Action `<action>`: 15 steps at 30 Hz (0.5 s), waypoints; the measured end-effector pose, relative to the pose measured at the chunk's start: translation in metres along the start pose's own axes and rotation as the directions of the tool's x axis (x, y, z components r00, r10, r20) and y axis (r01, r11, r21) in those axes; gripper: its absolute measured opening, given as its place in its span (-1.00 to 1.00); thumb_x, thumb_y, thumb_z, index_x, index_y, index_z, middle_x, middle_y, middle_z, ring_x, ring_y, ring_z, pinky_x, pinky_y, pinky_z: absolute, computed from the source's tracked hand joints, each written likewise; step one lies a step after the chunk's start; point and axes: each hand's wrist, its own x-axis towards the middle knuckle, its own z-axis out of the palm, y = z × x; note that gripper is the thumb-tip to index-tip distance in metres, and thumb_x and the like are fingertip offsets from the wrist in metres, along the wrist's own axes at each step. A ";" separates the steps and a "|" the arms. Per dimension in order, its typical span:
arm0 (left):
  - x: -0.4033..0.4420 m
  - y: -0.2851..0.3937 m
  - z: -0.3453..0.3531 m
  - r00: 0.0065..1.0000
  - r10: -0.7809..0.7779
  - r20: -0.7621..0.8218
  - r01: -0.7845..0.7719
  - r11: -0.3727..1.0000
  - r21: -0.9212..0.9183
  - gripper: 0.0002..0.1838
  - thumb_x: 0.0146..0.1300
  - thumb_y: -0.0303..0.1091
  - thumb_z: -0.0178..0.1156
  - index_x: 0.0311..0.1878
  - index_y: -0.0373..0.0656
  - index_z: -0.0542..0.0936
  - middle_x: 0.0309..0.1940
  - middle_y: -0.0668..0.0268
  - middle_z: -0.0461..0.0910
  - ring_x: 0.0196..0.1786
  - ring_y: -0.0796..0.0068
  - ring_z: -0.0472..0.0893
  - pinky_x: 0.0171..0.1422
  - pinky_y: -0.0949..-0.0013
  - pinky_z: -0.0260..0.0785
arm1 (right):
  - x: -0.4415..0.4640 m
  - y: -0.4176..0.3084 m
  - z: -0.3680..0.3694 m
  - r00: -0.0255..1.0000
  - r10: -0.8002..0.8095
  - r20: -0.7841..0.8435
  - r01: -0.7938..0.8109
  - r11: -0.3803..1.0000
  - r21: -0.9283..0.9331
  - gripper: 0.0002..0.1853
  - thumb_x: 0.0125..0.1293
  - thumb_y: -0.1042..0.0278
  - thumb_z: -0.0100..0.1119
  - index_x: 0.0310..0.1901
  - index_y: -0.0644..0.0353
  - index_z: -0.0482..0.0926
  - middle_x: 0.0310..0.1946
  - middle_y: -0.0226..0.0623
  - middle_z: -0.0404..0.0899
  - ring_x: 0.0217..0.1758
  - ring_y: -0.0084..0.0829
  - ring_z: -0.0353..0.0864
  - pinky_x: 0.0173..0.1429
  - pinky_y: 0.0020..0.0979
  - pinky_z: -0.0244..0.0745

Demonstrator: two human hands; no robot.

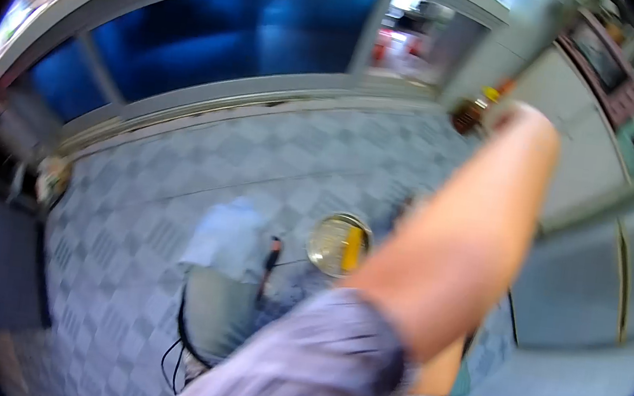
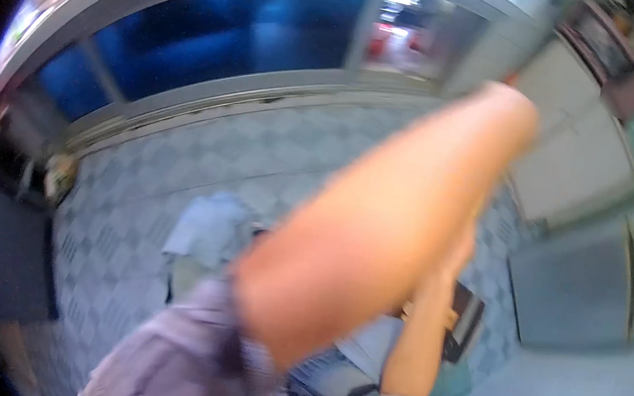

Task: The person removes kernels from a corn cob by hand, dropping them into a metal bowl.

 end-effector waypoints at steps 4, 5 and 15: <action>0.030 -0.031 0.006 0.933 0.319 0.163 -0.349 0.915 0.204 -0.77 0.05 -0.36 0.09 -0.28 -0.18 0.66 -0.26 0.11 0.64 -0.19 0.17 0.64 -0.13 0.21 0.48 | -0.024 -0.013 0.016 0.997 0.003 0.080 0.001 0.999 -0.045 -0.61 0.20 0.33 0.00 0.03 0.34 0.33 -0.35 -0.17 0.55 -0.41 -0.39 0.60 -0.27 -0.40 0.58; 0.018 -0.038 0.003 0.949 0.284 0.135 -0.299 0.949 0.100 -0.78 0.00 -0.37 0.07 -0.34 -0.23 0.64 -0.30 0.05 0.63 -0.20 0.09 0.62 -0.11 0.18 0.47 | -0.032 -0.017 0.034 0.996 -0.014 0.085 0.014 1.000 -0.006 -0.68 0.19 0.33 0.01 -0.05 0.31 0.36 -0.43 -0.20 0.52 -0.53 -0.38 0.56 -0.38 -0.39 0.55; -0.109 -0.086 0.096 0.953 0.222 0.204 -0.027 0.739 -0.673 -0.46 0.26 -0.13 0.15 0.11 -0.40 0.36 -0.55 0.36 0.48 -0.50 0.65 0.42 -0.45 0.48 0.28 | -0.058 -0.013 0.055 0.945 -0.163 0.284 0.181 0.983 -0.037 -0.68 0.38 0.20 -0.06 0.04 0.21 0.38 -0.21 -0.34 0.51 -0.18 -0.58 0.50 -0.10 -0.54 0.41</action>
